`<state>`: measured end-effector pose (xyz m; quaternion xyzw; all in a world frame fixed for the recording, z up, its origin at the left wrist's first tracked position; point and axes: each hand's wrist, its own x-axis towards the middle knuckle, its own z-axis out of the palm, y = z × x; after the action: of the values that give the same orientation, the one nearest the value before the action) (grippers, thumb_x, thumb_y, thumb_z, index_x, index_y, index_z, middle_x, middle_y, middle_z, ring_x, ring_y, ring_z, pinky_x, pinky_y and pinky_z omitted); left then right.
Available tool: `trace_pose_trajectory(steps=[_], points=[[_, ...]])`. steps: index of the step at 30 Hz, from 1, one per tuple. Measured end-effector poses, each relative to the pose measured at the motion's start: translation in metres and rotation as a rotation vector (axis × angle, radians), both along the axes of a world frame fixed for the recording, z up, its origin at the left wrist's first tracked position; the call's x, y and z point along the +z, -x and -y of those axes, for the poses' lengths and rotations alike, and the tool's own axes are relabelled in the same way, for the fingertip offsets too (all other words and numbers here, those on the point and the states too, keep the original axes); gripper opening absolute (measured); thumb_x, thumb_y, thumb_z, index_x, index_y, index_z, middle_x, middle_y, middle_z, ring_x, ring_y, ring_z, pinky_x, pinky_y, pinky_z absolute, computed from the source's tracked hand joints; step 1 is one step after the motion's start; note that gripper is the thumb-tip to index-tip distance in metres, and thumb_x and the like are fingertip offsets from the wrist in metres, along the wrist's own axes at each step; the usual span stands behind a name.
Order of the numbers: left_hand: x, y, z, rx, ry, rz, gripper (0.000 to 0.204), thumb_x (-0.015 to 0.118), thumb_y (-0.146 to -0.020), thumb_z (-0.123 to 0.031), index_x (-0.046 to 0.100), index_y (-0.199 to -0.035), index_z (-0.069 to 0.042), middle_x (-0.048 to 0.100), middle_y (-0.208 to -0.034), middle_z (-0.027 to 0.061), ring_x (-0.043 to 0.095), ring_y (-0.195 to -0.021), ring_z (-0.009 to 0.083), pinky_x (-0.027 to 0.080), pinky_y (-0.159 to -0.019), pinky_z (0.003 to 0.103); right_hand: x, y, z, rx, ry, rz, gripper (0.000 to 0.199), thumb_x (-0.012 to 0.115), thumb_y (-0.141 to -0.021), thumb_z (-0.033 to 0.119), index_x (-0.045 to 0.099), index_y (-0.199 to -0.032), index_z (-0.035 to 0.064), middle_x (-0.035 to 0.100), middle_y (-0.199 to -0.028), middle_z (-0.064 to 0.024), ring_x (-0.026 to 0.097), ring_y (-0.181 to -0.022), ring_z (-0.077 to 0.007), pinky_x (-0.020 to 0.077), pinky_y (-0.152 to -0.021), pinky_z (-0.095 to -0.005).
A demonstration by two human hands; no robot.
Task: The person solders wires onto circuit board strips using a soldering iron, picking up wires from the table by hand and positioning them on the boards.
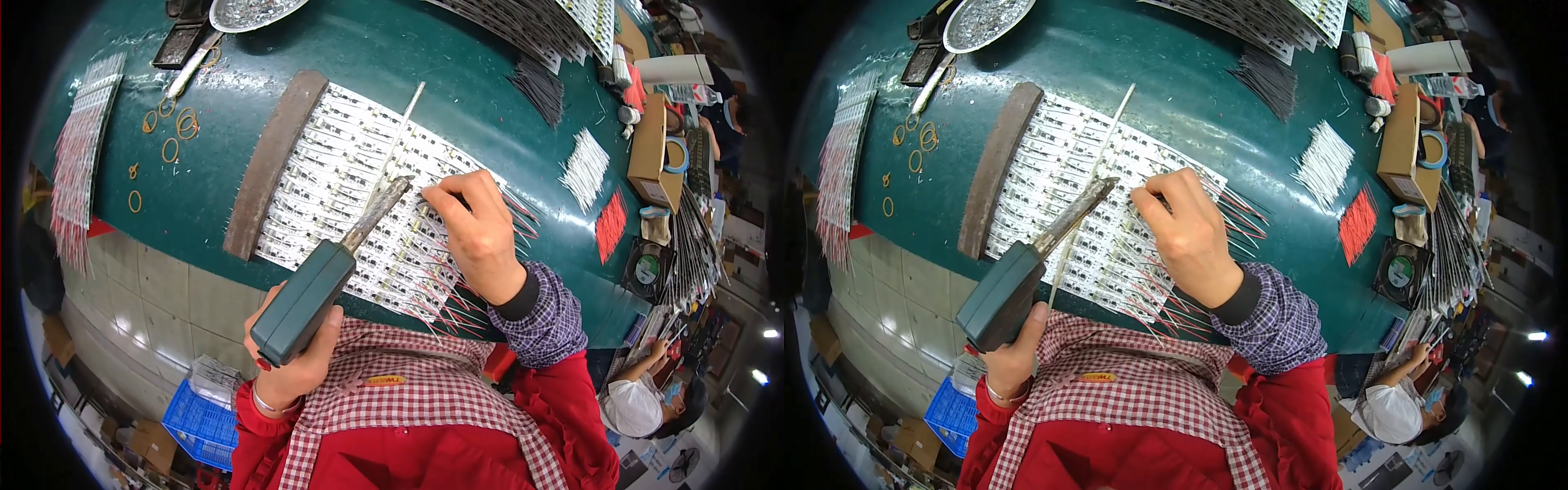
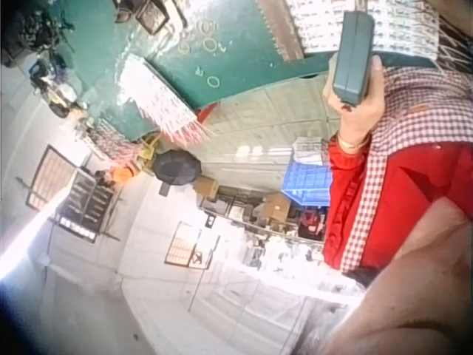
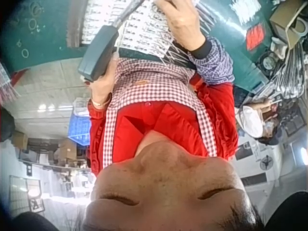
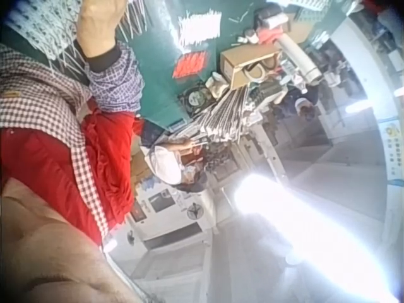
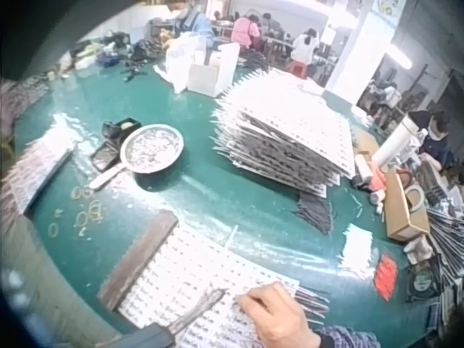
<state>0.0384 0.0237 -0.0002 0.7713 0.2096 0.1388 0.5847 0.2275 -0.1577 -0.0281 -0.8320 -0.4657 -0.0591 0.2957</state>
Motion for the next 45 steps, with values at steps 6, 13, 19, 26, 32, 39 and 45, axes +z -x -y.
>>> trace_pose_trajectory(steps=[6,13,19,26,32,39,45], points=[[-0.002,0.01,0.0,0.041,-0.001,-0.059,0.025,0.075,-0.078,-0.002,0.07,-0.101,0.007,0.069,-0.09,0.0155,0.068,-0.073,0.021,0.053,-0.063,0.03,0.002,0.006,0.003,0.002,-0.125,0.072,0.037,0.064,-0.061,-0.008,0.068,-0.097,-0.0025,0.06,-0.086,-0.0104,0.058,-0.075,-0.0261,0.0479,-0.062,-0.0351],[-0.004,0.011,-0.001,0.019,-0.005,-0.057,0.022,0.074,-0.078,0.0,0.07,-0.099,0.007,0.069,-0.093,0.016,0.068,-0.074,0.0206,0.053,-0.064,0.03,0.0,0.01,0.002,-0.008,-0.079,0.023,0.036,0.065,-0.062,-0.009,0.068,-0.097,-0.002,0.062,-0.083,-0.0081,0.058,-0.073,-0.0237,0.0473,-0.059,-0.0333],[0.0,0.011,-0.003,-0.054,-0.027,-0.062,0.021,0.074,-0.079,0.001,0.069,-0.098,0.007,0.069,-0.094,0.0159,0.067,-0.074,0.0199,0.053,-0.062,0.029,-0.001,0.01,0.003,-0.014,-0.063,0.046,0.034,0.066,-0.063,-0.009,0.069,-0.096,-0.0015,0.063,-0.082,-0.008,0.059,-0.07,-0.0231,0.0482,-0.058,-0.0334],[0.003,0.011,-0.002,-0.11,-0.07,-0.086,0.02,0.073,-0.079,0.001,0.068,-0.099,0.006,0.068,-0.094,0.0145,0.067,-0.073,0.0191,0.052,-0.062,0.029,-0.001,0.013,0.001,-0.021,-0.015,0.064,0.029,0.065,-0.066,-0.004,0.068,-0.094,-0.0009,0.062,-0.084,-0.0083,0.059,-0.072,-0.0233,0.0489,-0.058,-0.0332],[0.005,0.012,-0.002,-0.1,-0.044,-0.123,0.021,0.073,-0.079,0.001,0.068,-0.099,0.006,0.068,-0.093,0.0145,0.067,-0.072,0.0197,0.052,-0.061,0.029,-0.001,0.014,0.001,-0.017,0.012,0.057,0.027,0.064,-0.068,-0.002,0.067,-0.094,-0.0004,0.06,-0.086,-0.009,0.058,-0.074,-0.0238,0.0487,-0.059,-0.0335],[-0.001,0.012,-0.003,-0.173,-0.135,-0.078,0.019,0.073,-0.079,0.001,0.068,-0.097,0.005,0.068,-0.091,0.0133,0.066,-0.07,0.0178,0.05,-0.059,0.028,-0.002,0.014,0.001,0.002,0.021,0.054,0.03,0.063,-0.067,-0.004,0.066,-0.097,-0.0003,0.058,-0.085,-0.0088,0.057,-0.074,-0.0241,0.0482,-0.058,-0.0337],[0.0,0.011,0.0,-0.147,-0.135,-0.087,0.015,0.073,-0.079,0.002,0.068,-0.093,0.004,0.067,-0.088,0.0107,0.064,-0.067,0.0152,0.049,-0.057,0.026,-0.001,0.016,0.001,0.003,0.024,0.04,0.03,0.064,-0.068,-0.005,0.065,-0.097,-0.0013,0.057,-0.086,-0.0096,0.057,-0.076,-0.0247,0.0488,-0.059,-0.0338]])
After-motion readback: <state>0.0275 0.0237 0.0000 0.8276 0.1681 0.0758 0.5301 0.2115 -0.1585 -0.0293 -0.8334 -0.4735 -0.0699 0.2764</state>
